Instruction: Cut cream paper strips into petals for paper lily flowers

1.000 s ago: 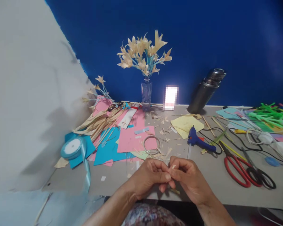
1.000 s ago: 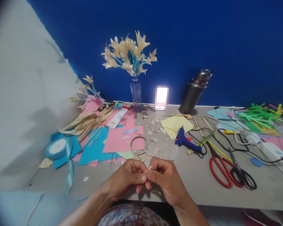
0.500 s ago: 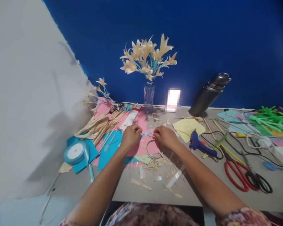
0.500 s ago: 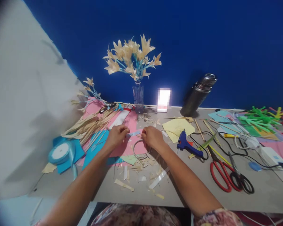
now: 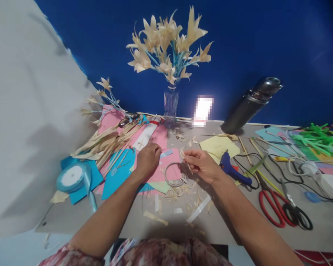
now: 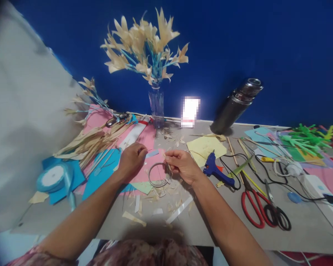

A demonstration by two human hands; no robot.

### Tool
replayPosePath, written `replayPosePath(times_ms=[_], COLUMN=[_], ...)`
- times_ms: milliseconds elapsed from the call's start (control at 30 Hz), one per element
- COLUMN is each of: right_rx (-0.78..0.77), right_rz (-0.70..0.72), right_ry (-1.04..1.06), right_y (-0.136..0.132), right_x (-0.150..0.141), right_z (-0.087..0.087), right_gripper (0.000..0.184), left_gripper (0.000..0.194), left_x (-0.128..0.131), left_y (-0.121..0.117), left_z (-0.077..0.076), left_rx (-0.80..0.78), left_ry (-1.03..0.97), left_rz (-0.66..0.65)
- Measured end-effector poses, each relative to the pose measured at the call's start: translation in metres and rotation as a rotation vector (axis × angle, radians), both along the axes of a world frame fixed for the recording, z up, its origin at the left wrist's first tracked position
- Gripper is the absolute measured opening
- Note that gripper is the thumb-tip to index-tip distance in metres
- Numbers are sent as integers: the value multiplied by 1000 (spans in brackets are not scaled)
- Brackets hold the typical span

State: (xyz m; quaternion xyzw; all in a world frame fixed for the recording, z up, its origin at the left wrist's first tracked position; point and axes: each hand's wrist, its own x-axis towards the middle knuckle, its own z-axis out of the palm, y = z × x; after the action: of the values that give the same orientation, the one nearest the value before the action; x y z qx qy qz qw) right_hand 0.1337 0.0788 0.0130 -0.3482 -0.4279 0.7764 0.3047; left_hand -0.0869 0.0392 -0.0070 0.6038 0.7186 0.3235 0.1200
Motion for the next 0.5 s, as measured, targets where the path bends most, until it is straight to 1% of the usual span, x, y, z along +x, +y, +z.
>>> replayPosePath(times_ms=[100, 200, 333, 500], right_rx=[-175, -267, -289, -244], right_rz=[2, 16, 24, -7], right_ry=[144, 216, 252, 221], right_y=[-5, -8, -11, -11], right_x=[4, 1, -1, 0], right_z=[-4, -10, -16, -21], right_gripper=[31, 31, 33, 37], left_gripper=[23, 24, 23, 21], left_x=[0, -2, -2, -2], left_y=[-5, -7, -4, 0], left_z=[-7, -12, -15, -14], left_rx=[33, 62, 79, 65], left_ry=[75, 144, 160, 152], left_rz=[-28, -50, -60, -24])
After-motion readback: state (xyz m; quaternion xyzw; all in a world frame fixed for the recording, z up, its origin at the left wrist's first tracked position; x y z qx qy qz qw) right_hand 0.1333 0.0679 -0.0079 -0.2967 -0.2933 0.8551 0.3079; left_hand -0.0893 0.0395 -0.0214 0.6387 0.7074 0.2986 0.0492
